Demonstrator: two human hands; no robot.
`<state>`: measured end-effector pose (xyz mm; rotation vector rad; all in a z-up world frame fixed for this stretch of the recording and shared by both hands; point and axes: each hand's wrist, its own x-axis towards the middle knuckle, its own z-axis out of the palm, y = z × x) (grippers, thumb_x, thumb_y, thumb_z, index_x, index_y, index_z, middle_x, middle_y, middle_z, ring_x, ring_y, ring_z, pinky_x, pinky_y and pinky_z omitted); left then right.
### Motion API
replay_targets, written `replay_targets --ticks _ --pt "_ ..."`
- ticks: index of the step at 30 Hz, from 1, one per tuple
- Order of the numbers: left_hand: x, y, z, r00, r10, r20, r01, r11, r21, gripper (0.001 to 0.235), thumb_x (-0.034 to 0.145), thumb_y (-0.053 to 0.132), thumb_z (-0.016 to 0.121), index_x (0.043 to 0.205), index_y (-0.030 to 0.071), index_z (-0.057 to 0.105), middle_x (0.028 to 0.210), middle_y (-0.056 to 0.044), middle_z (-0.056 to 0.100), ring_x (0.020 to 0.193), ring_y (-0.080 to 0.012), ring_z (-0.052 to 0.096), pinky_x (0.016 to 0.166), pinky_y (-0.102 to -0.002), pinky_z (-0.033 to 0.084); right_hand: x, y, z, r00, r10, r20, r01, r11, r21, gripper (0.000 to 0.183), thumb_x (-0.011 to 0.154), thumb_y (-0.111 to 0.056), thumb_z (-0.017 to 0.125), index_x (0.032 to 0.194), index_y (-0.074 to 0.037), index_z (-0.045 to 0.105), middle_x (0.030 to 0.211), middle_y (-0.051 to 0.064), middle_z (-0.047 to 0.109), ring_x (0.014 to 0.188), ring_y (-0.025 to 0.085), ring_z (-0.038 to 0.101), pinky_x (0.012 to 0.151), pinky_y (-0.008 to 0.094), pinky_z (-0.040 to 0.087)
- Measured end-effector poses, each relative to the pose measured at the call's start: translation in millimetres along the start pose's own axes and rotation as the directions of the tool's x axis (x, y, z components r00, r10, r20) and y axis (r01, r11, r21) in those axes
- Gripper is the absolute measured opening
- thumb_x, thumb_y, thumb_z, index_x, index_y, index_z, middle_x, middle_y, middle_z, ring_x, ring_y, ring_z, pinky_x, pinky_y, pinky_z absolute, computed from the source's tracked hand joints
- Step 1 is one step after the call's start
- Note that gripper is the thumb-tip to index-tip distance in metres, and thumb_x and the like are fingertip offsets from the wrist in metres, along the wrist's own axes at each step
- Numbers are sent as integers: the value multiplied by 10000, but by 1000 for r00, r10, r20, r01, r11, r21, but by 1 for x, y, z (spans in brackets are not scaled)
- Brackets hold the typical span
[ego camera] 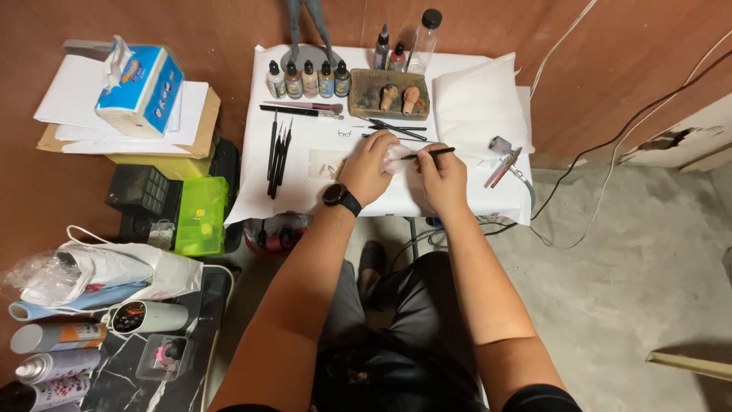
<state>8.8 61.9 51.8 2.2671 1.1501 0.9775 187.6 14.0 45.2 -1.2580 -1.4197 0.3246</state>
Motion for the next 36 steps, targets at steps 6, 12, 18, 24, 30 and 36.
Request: replay_targets --ticks 6,12,18,24,30,36 --pt "0 0 -1 995 -68 70 69 998 -11 515 814 79 624 1282 265 517 1427 85 482 1320 -277 544 1061 -498 528 -1 -1 -4 999 41 19 -41 998 -45 91 1032 -81 622 979 -90 695 724 121 719 708 253 709 669 367 552" --pt "-1 6 -6 993 -87 77 88 996 -13 489 830 88 622 1277 256 515 1423 77 494 1340 -260 526 1070 -482 522 1 3 -7 996 77 48 -75 997 -29 70 995 -67 620 979 -72 688 731 111 699 718 239 681 692 373 543" --pt "3 4 -6 994 -67 88 66 998 13 516 825 106 633 1300 259 501 1459 67 467 1363 -265 506 1102 -488 505 4 4 -8 997 38 70 -37 999 -15 80 958 -63 624 983 -62 699 730 122 696 738 241 674 715 383 540" --pt "1 -3 2 998 -26 51 27 999 -17 518 817 73 635 1288 240 503 1432 38 483 1347 -284 511 1085 -491 515 0 5 -10 995 49 86 -45 998 -53 90 949 -76 631 982 -74 715 732 126 706 742 250 678 720 379 533" --pt "1 -3 1 999 -27 32 28 1000 -2 533 797 68 640 1279 254 506 1416 62 491 1329 -261 523 1068 -478 528 3 1 -13 987 111 119 -111 994 -7 108 948 -84 609 972 -74 713 729 101 714 748 211 684 735 344 535" --pt "3 0 -3 1000 -6 19 6 1000 14 526 795 82 650 1275 250 516 1411 65 498 1311 -264 533 1051 -479 538 1 0 -13 990 82 114 -79 996 -33 101 956 -78 622 980 -70 719 735 134 713 763 243 686 747 378 538"
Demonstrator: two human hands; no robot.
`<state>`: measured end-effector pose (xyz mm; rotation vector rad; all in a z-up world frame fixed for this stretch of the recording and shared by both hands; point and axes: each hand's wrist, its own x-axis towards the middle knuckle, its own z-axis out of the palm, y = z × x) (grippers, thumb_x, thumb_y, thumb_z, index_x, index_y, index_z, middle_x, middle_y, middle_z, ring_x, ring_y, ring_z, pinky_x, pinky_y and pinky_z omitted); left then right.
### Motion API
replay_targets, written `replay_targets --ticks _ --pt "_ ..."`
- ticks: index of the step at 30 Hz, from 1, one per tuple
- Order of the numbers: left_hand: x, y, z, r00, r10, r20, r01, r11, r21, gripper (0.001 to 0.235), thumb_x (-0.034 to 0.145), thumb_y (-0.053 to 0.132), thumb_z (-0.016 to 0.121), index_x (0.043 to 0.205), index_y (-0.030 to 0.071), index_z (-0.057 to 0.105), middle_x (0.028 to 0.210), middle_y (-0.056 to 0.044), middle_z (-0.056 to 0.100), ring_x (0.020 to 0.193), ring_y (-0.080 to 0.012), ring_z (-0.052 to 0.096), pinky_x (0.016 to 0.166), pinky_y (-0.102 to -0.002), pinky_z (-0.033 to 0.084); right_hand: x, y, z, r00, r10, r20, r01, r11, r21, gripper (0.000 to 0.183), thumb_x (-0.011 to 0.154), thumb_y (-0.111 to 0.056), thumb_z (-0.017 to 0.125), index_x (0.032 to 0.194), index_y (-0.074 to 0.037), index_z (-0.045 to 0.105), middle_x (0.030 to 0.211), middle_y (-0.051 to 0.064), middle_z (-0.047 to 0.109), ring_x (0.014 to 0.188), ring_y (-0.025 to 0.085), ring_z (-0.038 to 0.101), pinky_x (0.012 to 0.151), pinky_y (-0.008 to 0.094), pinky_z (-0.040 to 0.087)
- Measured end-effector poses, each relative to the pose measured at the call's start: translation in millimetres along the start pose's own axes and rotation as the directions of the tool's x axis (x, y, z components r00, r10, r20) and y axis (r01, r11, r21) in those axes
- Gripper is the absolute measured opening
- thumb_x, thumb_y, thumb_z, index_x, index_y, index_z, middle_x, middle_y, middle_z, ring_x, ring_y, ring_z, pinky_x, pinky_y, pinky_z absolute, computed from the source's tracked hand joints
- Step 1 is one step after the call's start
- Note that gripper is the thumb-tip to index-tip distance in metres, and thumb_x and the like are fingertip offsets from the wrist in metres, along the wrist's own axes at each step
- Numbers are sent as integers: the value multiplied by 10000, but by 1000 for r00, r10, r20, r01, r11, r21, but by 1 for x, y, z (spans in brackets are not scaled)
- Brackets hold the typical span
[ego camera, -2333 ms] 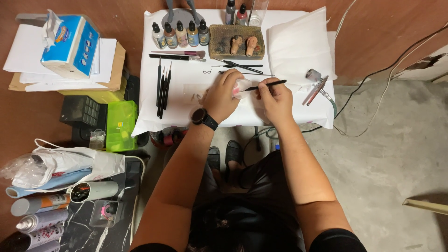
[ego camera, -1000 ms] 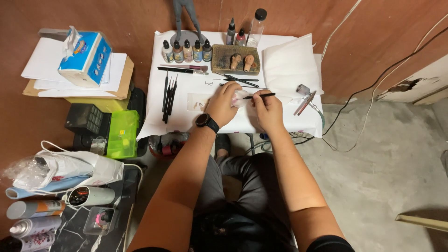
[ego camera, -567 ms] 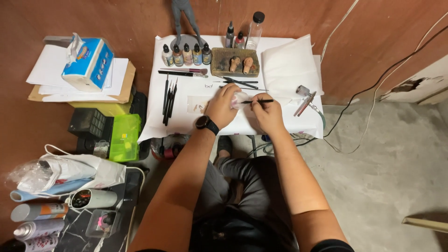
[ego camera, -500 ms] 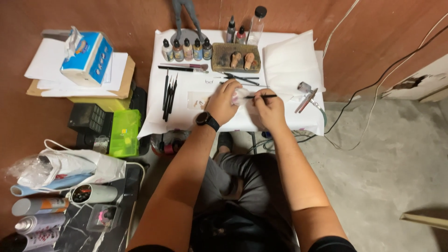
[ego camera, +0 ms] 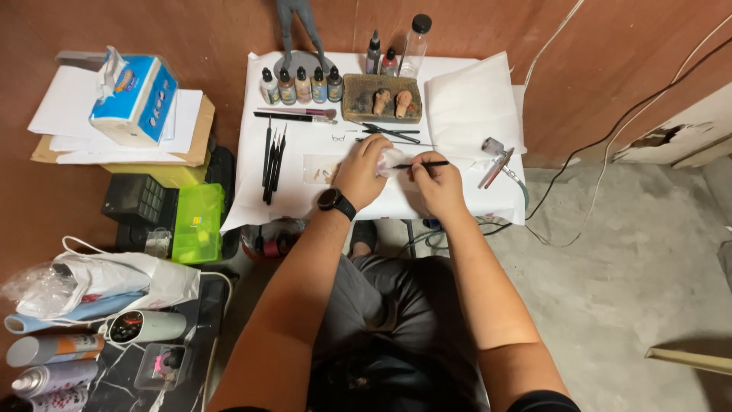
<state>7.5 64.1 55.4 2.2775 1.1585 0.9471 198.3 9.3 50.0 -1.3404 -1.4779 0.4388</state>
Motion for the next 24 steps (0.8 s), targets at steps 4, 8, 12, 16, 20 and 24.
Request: replay_targets --ticks 4,8,12,16,20,24 --pt "-3 1 1 1000 -15 17 16 1000 -13 516 802 85 644 1275 249 515 1413 63 492 1310 -268 538 1048 -482 541 -6 3 2 1000 12 -11 -12 1000 10 109 957 -65 614 989 -57 718 738 135 717 751 233 688 731 369 542" --pt "-4 -1 3 1000 -1 1 1 1000 19 510 808 92 653 1276 245 521 1419 60 493 1306 -272 540 1043 -485 544 -8 0 1 999 -16 -37 16 1000 2 113 966 -58 604 989 -58 715 747 131 717 759 215 686 722 364 542" --pt "-4 -4 4 1000 2 11 -1 1000 -10 514 807 89 656 1280 235 518 1421 48 491 1314 -282 537 1043 -490 545 -12 2 2 1000 6 -18 -6 999 44 109 957 -57 606 971 -56 714 731 111 716 744 202 688 719 345 543" --pt "-2 1 -3 1000 14 12 -14 1000 -8 500 817 59 640 1275 220 519 1408 42 496 1297 -292 549 1025 -498 553 -8 5 0 999 -17 -32 19 999 47 114 965 -48 608 992 -48 718 740 120 719 755 208 692 728 346 547" --pt "-4 2 -3 1000 6 19 -6 1000 1 496 823 62 639 1275 222 514 1409 45 493 1299 -286 546 1027 -501 552 -9 7 0 999 -29 -35 30 999 17 117 968 -45 612 1022 -35 716 757 142 723 774 213 699 727 366 551" --pt "-4 1 1 999 -27 47 27 1000 4 508 818 69 631 1282 235 506 1423 60 478 1309 -282 538 1037 -512 545 -12 4 1 1000 19 -10 -19 997 73 115 966 -52 600 997 -36 710 745 119 720 761 204 692 740 356 550"
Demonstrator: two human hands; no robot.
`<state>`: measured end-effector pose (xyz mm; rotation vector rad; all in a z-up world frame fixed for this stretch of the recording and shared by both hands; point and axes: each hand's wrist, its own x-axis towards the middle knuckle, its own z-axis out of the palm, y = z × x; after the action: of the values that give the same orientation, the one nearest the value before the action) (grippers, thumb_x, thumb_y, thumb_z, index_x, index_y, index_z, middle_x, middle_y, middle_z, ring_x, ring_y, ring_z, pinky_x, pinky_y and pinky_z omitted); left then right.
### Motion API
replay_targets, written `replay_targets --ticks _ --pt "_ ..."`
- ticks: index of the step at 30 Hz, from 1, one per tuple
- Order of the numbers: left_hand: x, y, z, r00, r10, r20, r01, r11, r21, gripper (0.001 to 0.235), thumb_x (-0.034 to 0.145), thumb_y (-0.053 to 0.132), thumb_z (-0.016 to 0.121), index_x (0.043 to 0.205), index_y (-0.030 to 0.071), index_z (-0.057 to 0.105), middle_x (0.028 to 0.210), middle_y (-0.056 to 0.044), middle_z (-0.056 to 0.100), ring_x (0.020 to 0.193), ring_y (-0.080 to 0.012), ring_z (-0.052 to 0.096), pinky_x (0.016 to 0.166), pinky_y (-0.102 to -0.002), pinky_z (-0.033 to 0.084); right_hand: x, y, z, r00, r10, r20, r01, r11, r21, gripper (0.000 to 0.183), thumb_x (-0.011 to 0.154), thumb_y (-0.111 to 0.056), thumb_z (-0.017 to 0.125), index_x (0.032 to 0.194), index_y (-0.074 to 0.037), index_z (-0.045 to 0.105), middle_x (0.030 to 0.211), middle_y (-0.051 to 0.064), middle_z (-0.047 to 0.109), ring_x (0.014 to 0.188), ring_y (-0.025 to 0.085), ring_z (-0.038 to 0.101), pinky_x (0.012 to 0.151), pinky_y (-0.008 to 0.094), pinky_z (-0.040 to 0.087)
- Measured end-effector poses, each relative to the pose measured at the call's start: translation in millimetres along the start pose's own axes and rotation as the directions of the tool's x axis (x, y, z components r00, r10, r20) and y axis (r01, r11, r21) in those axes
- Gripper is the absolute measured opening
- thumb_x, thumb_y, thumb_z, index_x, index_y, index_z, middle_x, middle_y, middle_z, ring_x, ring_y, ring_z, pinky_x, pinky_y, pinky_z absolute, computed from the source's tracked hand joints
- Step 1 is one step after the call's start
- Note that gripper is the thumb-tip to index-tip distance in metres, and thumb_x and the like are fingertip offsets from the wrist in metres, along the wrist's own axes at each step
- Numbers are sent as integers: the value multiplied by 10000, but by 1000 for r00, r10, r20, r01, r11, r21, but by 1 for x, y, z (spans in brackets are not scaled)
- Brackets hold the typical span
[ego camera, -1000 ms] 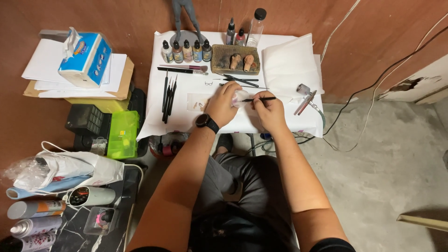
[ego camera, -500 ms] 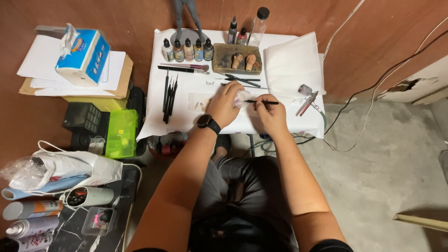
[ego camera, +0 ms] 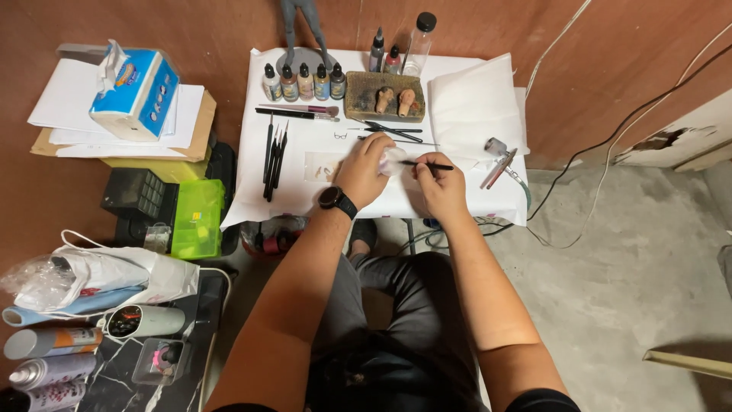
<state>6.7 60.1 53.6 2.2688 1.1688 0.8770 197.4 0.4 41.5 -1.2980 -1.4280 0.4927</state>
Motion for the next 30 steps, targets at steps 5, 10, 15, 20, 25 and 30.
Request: replay_targets --ticks 5,10,15,20,25,30 --pt "0 3 -6 1000 24 -16 -24 1000 -16 511 810 49 632 1274 218 502 1421 35 483 1279 -314 567 1019 -516 557 2 -2 3 1000 -20 -3 20 1000 -7 114 964 -43 607 993 -36 718 734 114 722 752 206 702 731 338 547" --pt "1 3 -5 999 38 -25 -38 999 -15 505 816 42 627 1276 213 509 1410 25 490 1273 -315 572 1005 -508 565 7 5 3 1000 -15 -3 15 1000 -10 115 983 -66 598 985 -38 709 722 119 712 749 215 695 730 355 542" --pt "0 1 -1 996 68 -62 -69 997 -20 513 804 24 634 1271 206 526 1394 15 505 1240 -324 598 981 -508 571 8 -8 5 998 -37 -59 35 998 -48 109 1028 -72 600 971 -50 689 720 119 718 712 227 721 701 340 552" --pt "-1 2 -2 994 77 -82 -79 997 -20 509 802 19 636 1263 206 526 1393 16 506 1234 -326 600 975 -512 575 15 3 8 994 -54 -94 48 997 -59 123 1045 -85 623 943 -69 689 702 103 720 675 215 721 660 320 547" --pt "0 -2 4 995 65 -70 -66 998 -11 529 784 45 662 1266 215 528 1397 23 506 1249 -315 592 987 -508 570 15 2 11 993 -59 -104 51 996 -80 122 1041 -103 638 932 -84 688 686 102 714 685 243 725 663 349 549" --pt "-1 2 -2 997 43 -62 -44 999 -16 528 786 45 660 1263 230 528 1399 42 504 1268 -284 581 995 -487 566 20 -4 8 996 -49 -80 42 995 -85 116 1032 -99 638 928 -98 690 667 97 706 686 242 714 691 357 552"
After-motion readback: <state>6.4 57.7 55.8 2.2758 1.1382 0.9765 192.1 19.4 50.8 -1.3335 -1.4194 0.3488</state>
